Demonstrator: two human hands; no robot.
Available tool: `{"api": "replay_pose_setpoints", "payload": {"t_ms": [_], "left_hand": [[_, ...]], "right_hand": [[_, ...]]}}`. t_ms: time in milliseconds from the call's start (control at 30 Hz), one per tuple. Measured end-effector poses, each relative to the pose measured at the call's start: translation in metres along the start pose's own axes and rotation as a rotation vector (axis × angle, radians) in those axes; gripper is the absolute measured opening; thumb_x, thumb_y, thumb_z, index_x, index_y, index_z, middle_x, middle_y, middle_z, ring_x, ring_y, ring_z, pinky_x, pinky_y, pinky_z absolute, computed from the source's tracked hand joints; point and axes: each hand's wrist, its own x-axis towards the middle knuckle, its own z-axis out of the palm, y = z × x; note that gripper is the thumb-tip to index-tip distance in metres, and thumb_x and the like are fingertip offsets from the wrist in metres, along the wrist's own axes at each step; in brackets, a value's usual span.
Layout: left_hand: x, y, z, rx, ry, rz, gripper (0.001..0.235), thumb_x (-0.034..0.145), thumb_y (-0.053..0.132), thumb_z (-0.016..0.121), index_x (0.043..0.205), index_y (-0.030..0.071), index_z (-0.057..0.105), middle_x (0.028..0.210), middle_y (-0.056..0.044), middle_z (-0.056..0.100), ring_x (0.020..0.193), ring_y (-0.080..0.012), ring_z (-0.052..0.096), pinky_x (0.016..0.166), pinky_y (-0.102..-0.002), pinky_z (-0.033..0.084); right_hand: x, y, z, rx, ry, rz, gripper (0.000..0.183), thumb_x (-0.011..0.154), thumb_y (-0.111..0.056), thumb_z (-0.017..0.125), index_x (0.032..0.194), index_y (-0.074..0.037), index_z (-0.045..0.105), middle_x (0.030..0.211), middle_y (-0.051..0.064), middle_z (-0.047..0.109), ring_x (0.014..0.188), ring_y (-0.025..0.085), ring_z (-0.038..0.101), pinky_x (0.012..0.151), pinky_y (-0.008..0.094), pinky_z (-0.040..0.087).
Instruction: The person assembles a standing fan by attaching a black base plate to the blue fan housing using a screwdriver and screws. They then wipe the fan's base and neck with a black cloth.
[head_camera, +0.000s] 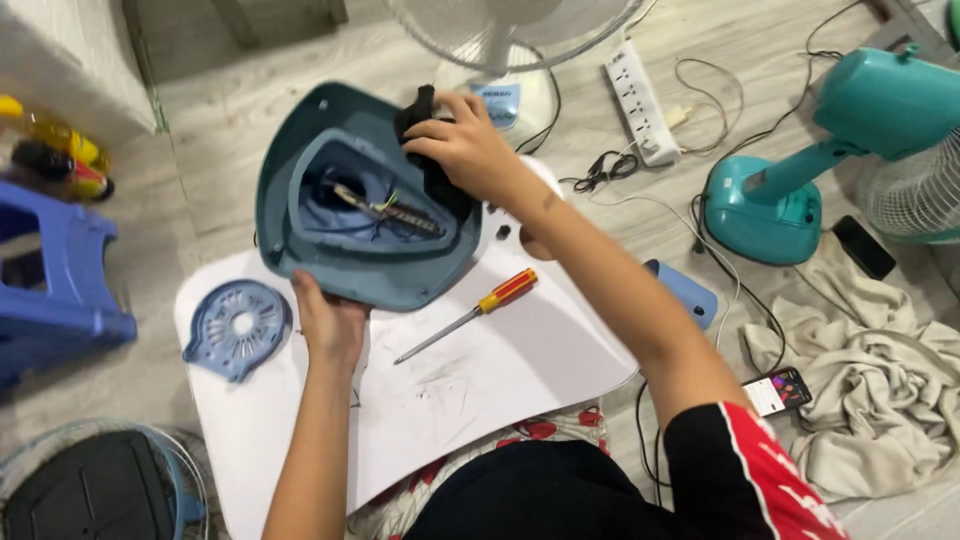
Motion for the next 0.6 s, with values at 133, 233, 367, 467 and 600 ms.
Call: {"api": "replay_pose_setpoints", "payload": {"t_ms": [133,233,367,467,600], "left_hand": [[0.011,-0.023,-0.025,-0.016,0.005,0.075,0.046,0.109,0.053,0.031,0.151,0.034,0.027,0.16,-0.015,0.031,0.14,-0.048,0.043,0.103,-0.075,0.044],[0.012,-0.021,-0.024,-0.046,-0.019,0.072,0.045,0.11,0.053,0.033,0.151,0.034,0.027,0.16,-0.016,0.03,0.14,-0.0511,0.041,0.102,-0.078,0.044],[-0.002,-0.02,-0.027,-0.095,0.037,0.072,0.058,0.11,0.032,0.049,0.154,0.035,0.012,0.161,-0.02,0.027,0.141,-0.0516,0.039,0.11,-0.075,0.035],[-0.038,-0.018,-0.027,-0.006,0.106,0.1,0.084,0.106,0.02,0.06,0.16,0.037,-0.002,0.162,-0.025,0.024,0.143,-0.0497,0.04,0.114,-0.069,0.033],[-0.09,-0.007,-0.025,0.34,0.049,0.18,0.076,0.099,0.012,0.056,0.161,0.02,0.012,0.155,-0.029,0.035,0.139,-0.0443,0.044,0.114,-0.055,0.037]], "right_hand": [[-0.016,-0.046,-0.049,0.443,0.313,0.216,0.043,0.092,0.014,0.053,0.12,-0.013,0.074,0.119,0.005,0.072,0.11,0.033,0.068,0.094,0.039,0.053],[-0.042,-0.072,-0.069,0.496,0.433,0.372,0.045,0.086,0.012,0.065,0.122,-0.014,0.075,0.118,0.002,0.074,0.108,0.026,0.072,0.095,0.035,0.055],[-0.096,-0.111,-0.066,0.863,0.342,0.604,0.048,0.081,0.014,0.061,0.123,-0.007,0.07,0.115,0.008,0.073,0.107,0.026,0.07,0.094,0.036,0.056],[-0.126,-0.131,-0.069,0.824,0.06,0.664,0.043,0.082,0.005,0.065,0.124,-0.004,0.067,0.112,0.015,0.07,0.105,0.033,0.067,0.092,0.044,0.055],[-0.175,-0.142,-0.062,0.531,-0.22,0.642,0.031,0.086,-0.019,0.075,0.117,-0.02,0.074,0.108,0.009,0.064,0.106,0.036,0.059,0.097,0.047,0.049]]}}
